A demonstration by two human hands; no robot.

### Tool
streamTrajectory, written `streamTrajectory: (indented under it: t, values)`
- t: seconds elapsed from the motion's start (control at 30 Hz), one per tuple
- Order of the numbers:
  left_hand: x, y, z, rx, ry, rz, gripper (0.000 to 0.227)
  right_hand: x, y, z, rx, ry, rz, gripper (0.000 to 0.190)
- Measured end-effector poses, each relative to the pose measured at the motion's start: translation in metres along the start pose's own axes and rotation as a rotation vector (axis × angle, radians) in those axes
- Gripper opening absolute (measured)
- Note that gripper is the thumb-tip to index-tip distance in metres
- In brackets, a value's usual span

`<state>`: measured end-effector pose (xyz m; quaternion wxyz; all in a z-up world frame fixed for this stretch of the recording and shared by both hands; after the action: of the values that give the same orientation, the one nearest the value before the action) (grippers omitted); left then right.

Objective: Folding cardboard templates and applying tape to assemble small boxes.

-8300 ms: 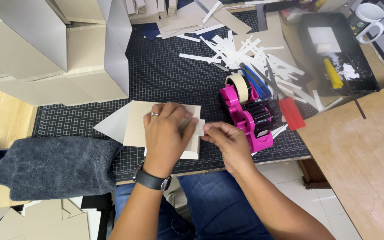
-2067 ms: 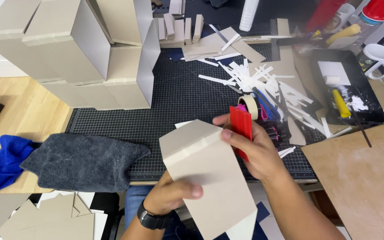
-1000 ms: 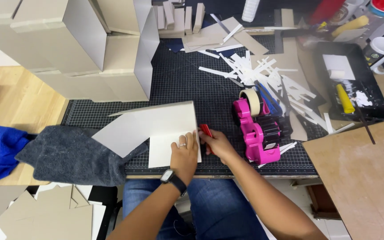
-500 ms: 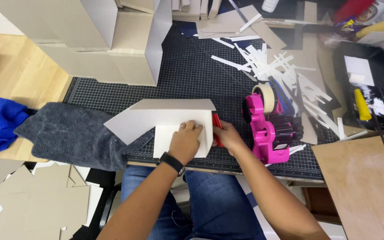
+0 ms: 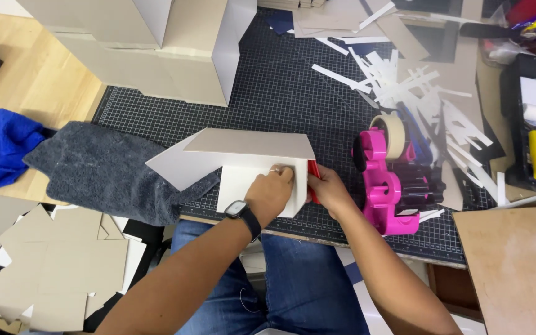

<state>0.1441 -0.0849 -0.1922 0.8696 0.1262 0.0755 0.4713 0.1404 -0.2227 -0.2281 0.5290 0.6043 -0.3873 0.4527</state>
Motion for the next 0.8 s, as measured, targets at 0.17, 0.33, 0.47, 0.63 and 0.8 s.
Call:
streamTrajectory:
  t: [0.17, 0.33, 0.47, 0.63, 0.8]
  values:
    - [0.005, 0.001, 0.001, 0.018, -0.173, -0.14, 0.029, -0.025, -0.011, 0.01, -0.002, 0.011, 0.023, 0.017]
    - [0.01, 0.006, 0.004, 0.088, -0.168, -0.152, 0.036, -0.005, 0.002, 0.003, -0.004, 0.032, 0.021, 0.02]
    - [0.02, 0.023, 0.023, 0.058, -0.099, -0.184, 0.04, 0.01, 0.011, -0.001, -0.008, 0.072, 0.004, 0.025]
    - [0.025, 0.027, 0.035, 0.059, 0.033, -0.209, 0.045, 0.021, 0.02, -0.008, -0.043, 0.028, -0.015, 0.027]
    - [0.016, 0.006, 0.012, 0.041, 0.017, -0.147, 0.039, 0.008, 0.013, -0.001, -0.034, 0.003, -0.02, 0.026]
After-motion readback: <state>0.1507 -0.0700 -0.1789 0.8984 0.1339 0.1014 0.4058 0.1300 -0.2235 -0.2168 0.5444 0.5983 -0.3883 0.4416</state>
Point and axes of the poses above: each hand's wrist, its own y-axis away from the middle knuckle, its own z-axis out of the back of the hand, x = y × z, the point moved 4 cm from there along -y, towards the middle knuckle, and after that the axes turned 15 degrees about x, right-handed, at the moved point
